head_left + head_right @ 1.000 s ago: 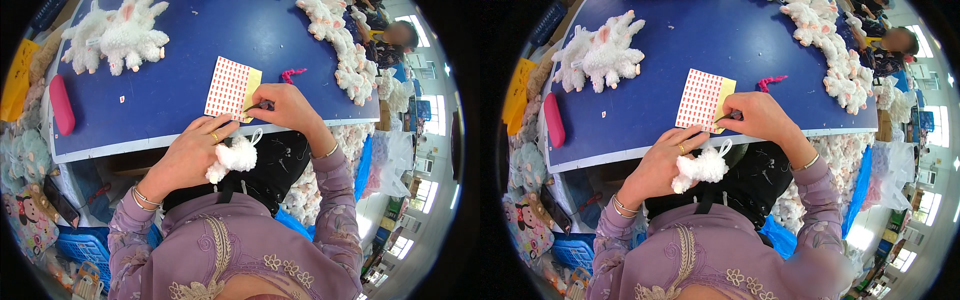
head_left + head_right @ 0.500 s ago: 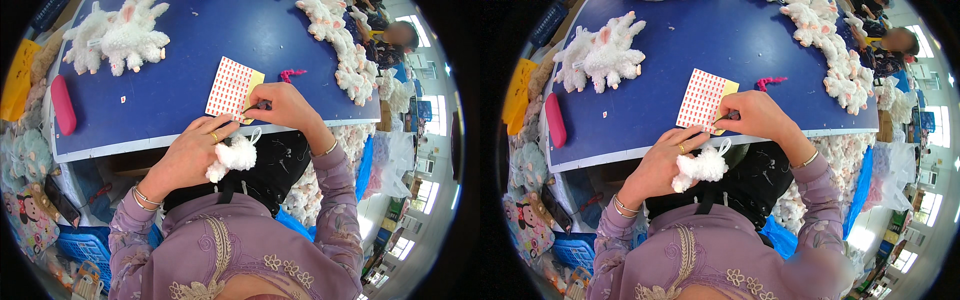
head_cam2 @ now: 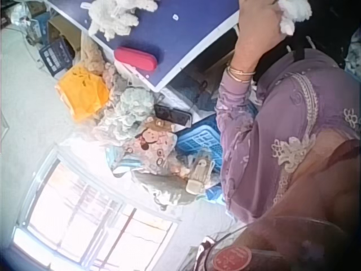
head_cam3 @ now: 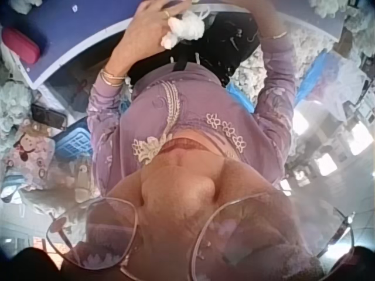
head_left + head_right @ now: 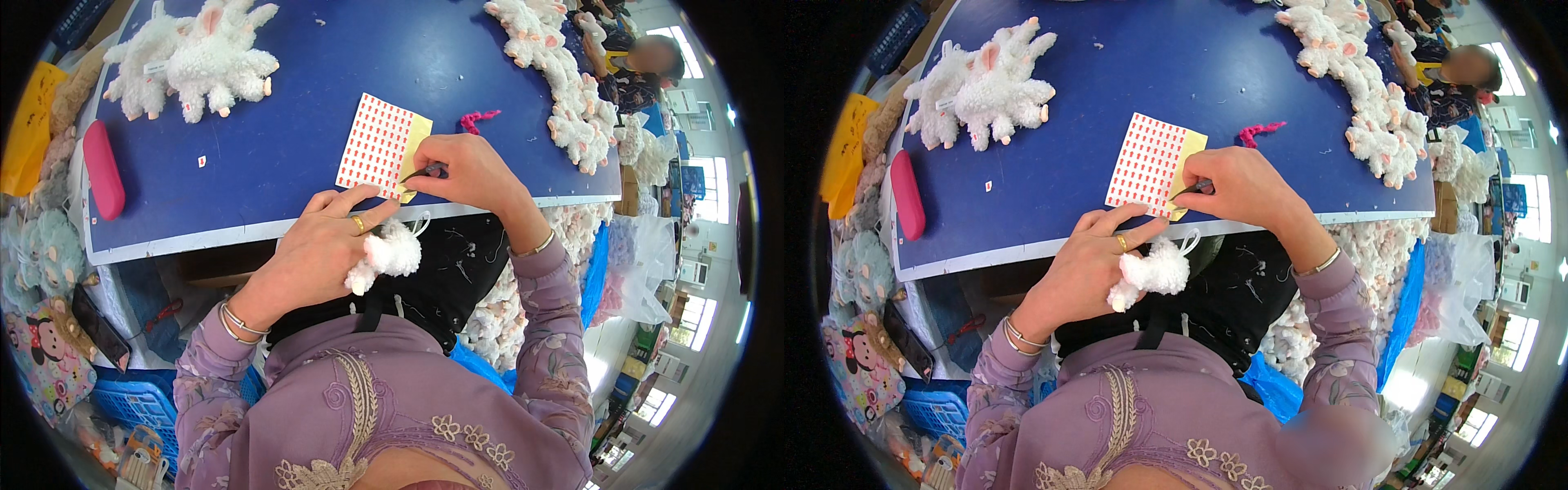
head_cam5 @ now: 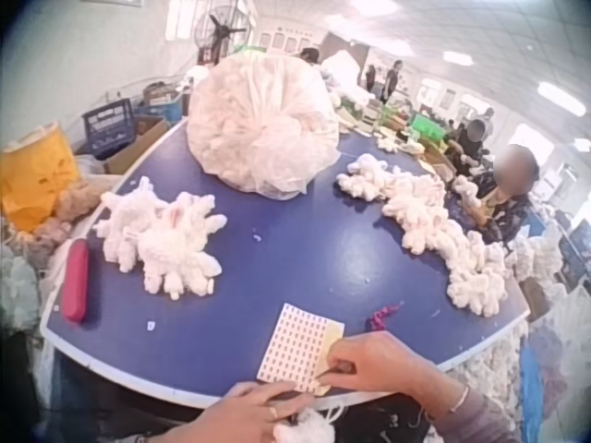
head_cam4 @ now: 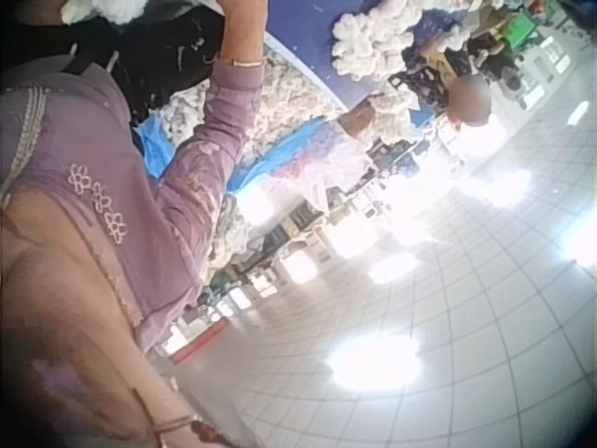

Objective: The person trims excess fabric and threads from small white stuffed animals using scissors. They pick up each toy, snip loose material, and place the finished items on the table. The process is repeated for multiple toys throughout the clip.

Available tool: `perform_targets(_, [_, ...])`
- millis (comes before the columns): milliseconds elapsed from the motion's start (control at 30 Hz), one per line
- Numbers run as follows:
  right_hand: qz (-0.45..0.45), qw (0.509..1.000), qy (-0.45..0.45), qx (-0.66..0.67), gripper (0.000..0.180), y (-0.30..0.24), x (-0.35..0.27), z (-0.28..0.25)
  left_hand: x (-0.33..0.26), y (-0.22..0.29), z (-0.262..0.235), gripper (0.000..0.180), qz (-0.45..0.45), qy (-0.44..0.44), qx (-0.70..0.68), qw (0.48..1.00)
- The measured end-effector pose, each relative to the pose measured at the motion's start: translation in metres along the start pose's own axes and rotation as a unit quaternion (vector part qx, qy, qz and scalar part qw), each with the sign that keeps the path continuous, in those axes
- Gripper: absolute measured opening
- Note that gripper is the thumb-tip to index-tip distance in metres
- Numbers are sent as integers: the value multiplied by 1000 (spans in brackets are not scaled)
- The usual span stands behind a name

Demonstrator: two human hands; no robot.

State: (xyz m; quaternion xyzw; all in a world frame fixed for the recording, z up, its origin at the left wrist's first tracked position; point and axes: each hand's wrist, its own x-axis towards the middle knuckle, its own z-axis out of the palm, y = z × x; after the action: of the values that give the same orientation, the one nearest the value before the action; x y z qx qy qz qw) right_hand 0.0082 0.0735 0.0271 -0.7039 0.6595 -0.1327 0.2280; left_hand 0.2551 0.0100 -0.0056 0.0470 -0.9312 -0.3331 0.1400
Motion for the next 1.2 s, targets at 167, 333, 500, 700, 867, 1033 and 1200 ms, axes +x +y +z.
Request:
perform_targets(167, [3, 1000, 1, 0, 24, 0, 1, 1, 1, 2, 1, 45, -1, 0, 10, 1000])
perform_targets(333, [0, 1000, -9, 4, 24, 0, 2, 0, 2, 2, 0, 35, 1, -13, 21, 1000])
perform_targets(500, [1, 1000, -13, 22, 24, -1, 3, 0, 3, 2, 0, 35, -2, -18, 21, 1000])
perform_targets(700, [-7, 1000, -5, 1, 23, -2, 4, -1, 3, 3, 1, 39, -5, -7, 16, 1000])
perform_targets(867, [-10, 1000, -8, 15, 23, -1, 5, 0, 4, 3, 0, 41, -4, -5, 7, 1000])
perform_targets(1033, [-17, 999, -15, 39, 23, -2, 6, 1, 4, 3, 1, 41, -9, -1, 8, 1000])
perform_targets(1200, [-3, 1000, -22, 16, 23, -1, 5, -1, 3, 2, 1, 43, -2, 2, 10, 1000])
